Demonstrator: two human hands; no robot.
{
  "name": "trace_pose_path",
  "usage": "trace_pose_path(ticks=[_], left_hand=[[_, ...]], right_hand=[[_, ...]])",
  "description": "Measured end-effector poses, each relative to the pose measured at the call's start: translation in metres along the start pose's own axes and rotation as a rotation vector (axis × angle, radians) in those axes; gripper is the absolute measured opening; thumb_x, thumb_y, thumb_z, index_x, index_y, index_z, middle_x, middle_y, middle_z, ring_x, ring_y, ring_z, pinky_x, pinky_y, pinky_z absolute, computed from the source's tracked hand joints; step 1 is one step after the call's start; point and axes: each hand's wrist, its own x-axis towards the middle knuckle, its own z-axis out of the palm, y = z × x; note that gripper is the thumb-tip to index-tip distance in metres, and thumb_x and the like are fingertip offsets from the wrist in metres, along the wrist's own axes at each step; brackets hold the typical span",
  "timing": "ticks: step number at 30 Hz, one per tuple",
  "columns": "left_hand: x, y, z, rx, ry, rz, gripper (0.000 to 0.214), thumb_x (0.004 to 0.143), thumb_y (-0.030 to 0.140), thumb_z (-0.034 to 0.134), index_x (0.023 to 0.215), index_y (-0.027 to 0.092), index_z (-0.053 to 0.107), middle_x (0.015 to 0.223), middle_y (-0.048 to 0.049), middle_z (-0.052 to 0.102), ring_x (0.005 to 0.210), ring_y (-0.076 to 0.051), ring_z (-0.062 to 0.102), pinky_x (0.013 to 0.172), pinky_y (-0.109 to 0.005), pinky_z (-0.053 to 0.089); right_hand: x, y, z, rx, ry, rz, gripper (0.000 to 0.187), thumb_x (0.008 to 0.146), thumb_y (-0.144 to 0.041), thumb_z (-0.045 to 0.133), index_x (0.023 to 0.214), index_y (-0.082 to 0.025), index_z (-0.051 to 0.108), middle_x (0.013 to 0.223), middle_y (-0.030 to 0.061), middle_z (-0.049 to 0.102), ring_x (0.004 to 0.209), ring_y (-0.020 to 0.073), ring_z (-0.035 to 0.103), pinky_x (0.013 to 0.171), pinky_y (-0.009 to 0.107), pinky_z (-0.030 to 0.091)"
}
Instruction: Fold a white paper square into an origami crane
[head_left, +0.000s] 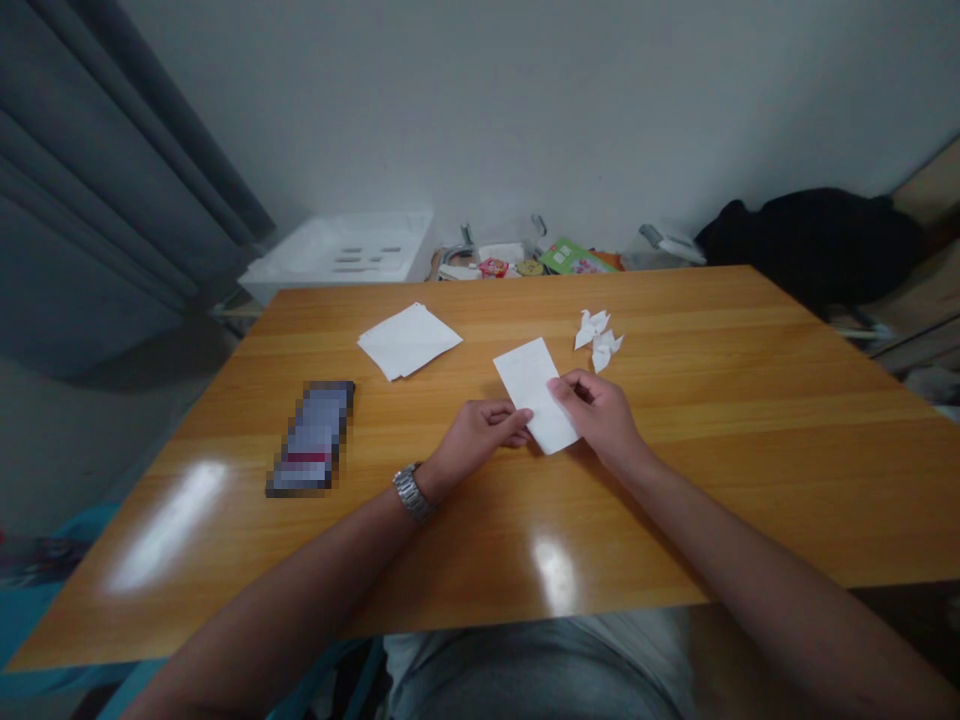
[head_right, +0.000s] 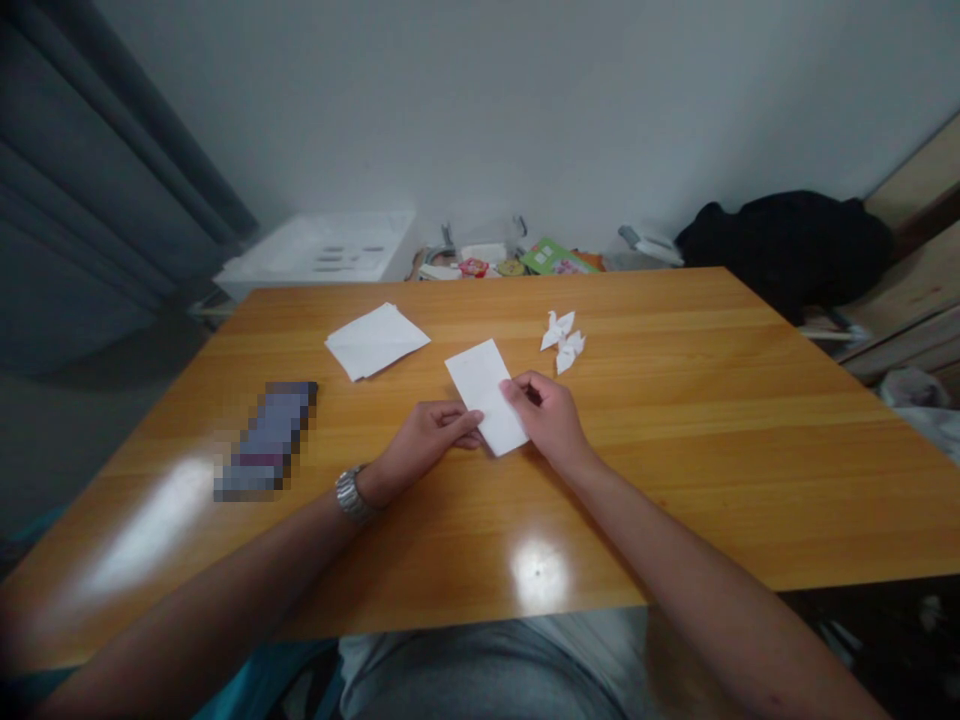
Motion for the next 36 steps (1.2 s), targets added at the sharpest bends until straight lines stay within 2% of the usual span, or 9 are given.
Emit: trace_pose_path(ticks=[4, 10, 17, 21, 25, 29, 36], left_hand=[[0.0011, -0.0006, -0.003, 0.038, 0.033, 0.021, 0.033, 0.087, 0.045, 0.072, 0.088, 0.011, 0.073, 0.082, -0.0066, 0.075, 0.072, -0.012, 0.07, 0.072, -0.021, 0.06], [0.0013, 0.0002, -0.0093, 0.142, 0.02, 0.027, 0.035, 0.087, 0.047, 0.071, 0.082, 0.012, 0.071, 0.079, -0.008, 0.075, 0.069, -0.013, 0.07, 0.067, -0.022, 0.058], [-0.0001, 0.0036, -0.0088, 0.172, 0.032, 0.064, 0.033, 0.088, 0.043, 0.07, 0.079, 0.012, 0.07, 0.076, -0.0068, 0.074, 0.066, -0.011, 0.068, 0.063, -0.019, 0.055], [0.0003, 0.0036, -0.0067, 0.132, 0.038, 0.074, 0.033, 0.089, 0.044, 0.07, 0.085, 0.011, 0.071, 0.08, -0.0069, 0.075, 0.071, -0.012, 0.069, 0.068, -0.021, 0.058], [-0.0017, 0.0055, -0.0037, 0.106, -0.019, 0.053, 0.036, 0.089, 0.047, 0.069, 0.089, 0.011, 0.073, 0.084, -0.0079, 0.075, 0.076, -0.013, 0.07, 0.074, -0.023, 0.06], [-0.0021, 0.0022, -0.0025, 0.09, -0.055, 0.014, 0.036, 0.089, 0.047, 0.069, 0.093, 0.012, 0.074, 0.089, -0.0091, 0.076, 0.078, -0.014, 0.071, 0.079, -0.026, 0.061], [-0.0017, 0.0029, -0.0045, 0.1, -0.024, -0.012, 0.032, 0.085, 0.044, 0.074, 0.083, 0.012, 0.073, 0.08, -0.007, 0.075, 0.07, -0.013, 0.07, 0.07, -0.023, 0.059]], right_hand=[[-0.0002, -0.0029, 0.0002, 0.017, -0.02, 0.016, 0.034, 0.087, -0.049, 0.067, 0.073, -0.019, 0.064, 0.066, -0.0012, 0.059, 0.061, 0.0137, 0.05, 0.056, 0.027, 0.038], [0.0, -0.0065, -0.0012, 0.05, -0.049, 0.078, 0.035, 0.082, -0.053, 0.071, 0.077, -0.019, 0.068, 0.071, 0.0014, 0.066, 0.064, 0.016, 0.056, 0.058, 0.027, 0.042], [-0.0004, -0.0096, -0.0013, 0.044, -0.055, 0.082, 0.034, 0.082, -0.051, 0.072, 0.075, -0.018, 0.069, 0.068, 0.0008, 0.066, 0.061, 0.0147, 0.054, 0.055, 0.026, 0.04], [-0.0006, -0.0092, -0.0018, 0.023, -0.016, 0.056, 0.034, 0.083, -0.051, 0.071, 0.075, -0.018, 0.07, 0.066, 0.0005, 0.065, 0.059, 0.0146, 0.053, 0.055, 0.027, 0.04], [-0.0003, -0.0059, -0.0026, 0.012, 0.042, 0.041, 0.033, 0.083, -0.051, 0.071, 0.077, -0.018, 0.071, 0.07, 0.0016, 0.068, 0.062, 0.0156, 0.056, 0.058, 0.027, 0.042], [-0.0002, -0.0051, -0.0019, 0.029, 0.048, 0.051, 0.032, 0.083, -0.05, 0.071, 0.077, -0.018, 0.071, 0.071, 0.0017, 0.068, 0.063, 0.0159, 0.057, 0.057, 0.027, 0.042], [0.0001, -0.0078, -0.0007, 0.022, 0.047, 0.067, 0.032, 0.081, -0.05, 0.073, 0.075, -0.019, 0.071, 0.071, 0.0017, 0.068, 0.064, 0.0163, 0.057, 0.059, 0.028, 0.044]])
